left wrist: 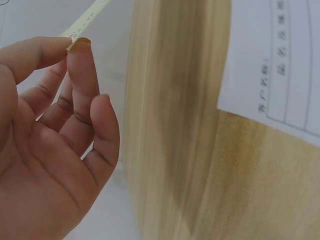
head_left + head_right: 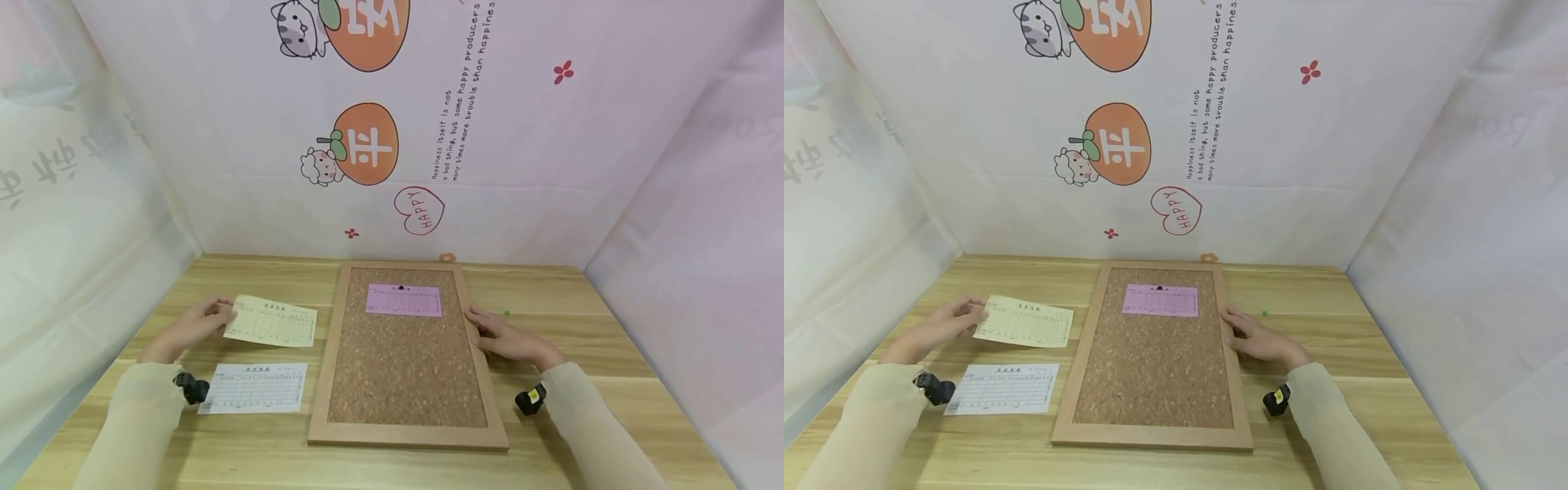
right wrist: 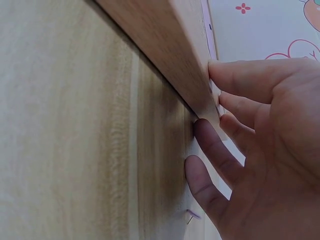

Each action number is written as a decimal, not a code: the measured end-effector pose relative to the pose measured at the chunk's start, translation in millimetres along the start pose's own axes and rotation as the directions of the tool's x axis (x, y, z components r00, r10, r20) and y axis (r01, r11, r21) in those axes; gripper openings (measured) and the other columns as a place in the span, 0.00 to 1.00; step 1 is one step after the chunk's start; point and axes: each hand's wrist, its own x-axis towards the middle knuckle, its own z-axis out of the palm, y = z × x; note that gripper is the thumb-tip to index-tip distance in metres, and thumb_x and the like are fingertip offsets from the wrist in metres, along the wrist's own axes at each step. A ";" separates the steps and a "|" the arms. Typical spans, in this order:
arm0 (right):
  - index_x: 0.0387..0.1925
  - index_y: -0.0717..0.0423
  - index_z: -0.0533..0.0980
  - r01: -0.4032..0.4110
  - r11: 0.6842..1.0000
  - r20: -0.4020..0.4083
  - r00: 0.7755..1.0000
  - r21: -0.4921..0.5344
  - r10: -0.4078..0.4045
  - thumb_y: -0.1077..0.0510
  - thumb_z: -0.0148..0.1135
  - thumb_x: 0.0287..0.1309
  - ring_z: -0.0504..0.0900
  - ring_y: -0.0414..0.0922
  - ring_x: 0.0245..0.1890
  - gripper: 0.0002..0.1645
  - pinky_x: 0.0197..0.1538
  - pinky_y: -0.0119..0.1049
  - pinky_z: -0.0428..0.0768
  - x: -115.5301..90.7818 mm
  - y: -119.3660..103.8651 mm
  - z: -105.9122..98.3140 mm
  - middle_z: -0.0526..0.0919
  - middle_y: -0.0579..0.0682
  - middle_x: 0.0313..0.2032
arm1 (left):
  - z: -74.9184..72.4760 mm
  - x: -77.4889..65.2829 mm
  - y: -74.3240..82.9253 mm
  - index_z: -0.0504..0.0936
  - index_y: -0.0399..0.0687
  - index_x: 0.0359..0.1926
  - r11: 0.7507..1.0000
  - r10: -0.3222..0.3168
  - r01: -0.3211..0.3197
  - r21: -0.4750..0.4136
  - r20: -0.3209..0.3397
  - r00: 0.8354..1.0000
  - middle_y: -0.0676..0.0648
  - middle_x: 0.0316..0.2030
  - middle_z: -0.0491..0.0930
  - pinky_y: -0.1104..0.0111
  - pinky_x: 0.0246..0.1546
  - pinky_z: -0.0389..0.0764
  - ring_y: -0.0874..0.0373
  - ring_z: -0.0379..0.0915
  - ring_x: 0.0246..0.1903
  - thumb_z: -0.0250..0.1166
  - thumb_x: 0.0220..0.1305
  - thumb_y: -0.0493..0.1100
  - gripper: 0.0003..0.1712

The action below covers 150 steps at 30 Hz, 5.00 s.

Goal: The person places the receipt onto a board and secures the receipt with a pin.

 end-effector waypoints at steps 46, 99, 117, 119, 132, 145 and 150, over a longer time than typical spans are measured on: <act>0.77 0.66 0.48 0.022 1.000 -0.030 0.999 0.001 -0.022 0.56 0.53 0.75 0.40 0.68 0.74 0.39 0.69 0.66 0.49 2.7 3.7 3.0 0.38 0.66 0.77 | 46.1 13.1 30.4 0.64 0.40 0.62 0.912 0.066 -0.078 -0.403 -0.044 0.997 0.53 0.32 0.68 0.66 0.36 0.72 0.58 0.64 0.32 0.55 0.78 0.48 0.22; 0.68 0.60 0.70 0.107 0.994 -0.259 0.961 0.031 -0.095 0.55 0.58 0.73 0.72 0.61 0.62 0.26 0.62 0.60 0.70 26.5 -46.8 22.2 0.73 0.61 0.64 | 141.5 62.6 73.2 0.67 0.42 0.65 0.856 0.079 -0.035 -0.516 0.063 0.995 0.49 0.35 0.70 0.62 0.41 0.71 0.54 0.64 0.34 0.56 0.77 0.48 0.23; 0.57 0.54 0.77 0.177 0.978 -0.324 0.937 0.114 -0.132 0.53 0.62 0.70 0.79 0.52 0.50 0.19 0.53 0.50 0.77 36.3 -62.9 33.5 0.82 0.53 0.50 | 163.6 70.7 90.5 0.65 0.43 0.68 0.851 0.104 -0.048 -0.523 0.078 0.992 0.48 0.40 0.73 0.60 0.44 0.72 0.53 0.65 0.36 0.56 0.77 0.48 0.25; 0.57 0.54 0.77 0.172 0.979 -0.327 0.936 0.112 -0.127 0.52 0.62 0.69 0.80 0.51 0.47 0.18 0.49 0.48 0.78 36.7 -63.0 34.2 0.83 0.52 0.46 | 165.6 71.7 92.6 0.64 0.43 0.69 0.852 0.102 -0.043 -0.522 0.085 0.991 0.47 0.42 0.73 0.61 0.43 0.73 0.54 0.65 0.35 0.56 0.77 0.47 0.26; 0.51 0.53 0.79 0.151 0.985 -0.348 0.931 0.084 -0.113 0.53 0.61 0.70 0.78 0.49 0.38 0.13 0.37 0.40 0.78 37.6 -61.3 35.1 0.81 0.50 0.39 | 173.7 74.6 99.0 0.69 0.42 0.63 0.863 0.099 -0.060 -0.502 0.050 0.994 0.46 0.44 0.75 0.61 0.43 0.74 0.55 0.69 0.36 0.57 0.76 0.45 0.20; 0.49 0.56 0.80 0.101 0.992 -0.355 0.932 0.077 -0.067 0.53 0.64 0.68 0.78 0.47 0.38 0.14 0.40 0.39 0.79 39.6 -51.6 34.5 0.83 0.50 0.39 | 175.4 75.9 101.7 0.77 0.45 0.48 0.934 0.164 -0.154 -0.323 0.005 0.986 0.44 0.37 0.78 0.61 0.33 0.75 0.47 0.74 0.34 0.62 0.73 0.44 0.09; 0.47 0.58 0.81 0.066 0.996 -0.342 0.939 0.059 -0.042 0.55 0.65 0.67 0.78 0.47 0.36 0.12 0.36 0.38 0.78 39.9 -52.3 33.8 0.83 0.50 0.37 | 176.8 76.2 105.3 0.79 0.42 0.48 0.958 0.177 -0.169 -0.232 0.014 0.984 0.43 0.36 0.79 0.59 0.34 0.76 0.44 0.75 0.36 0.63 0.71 0.41 0.09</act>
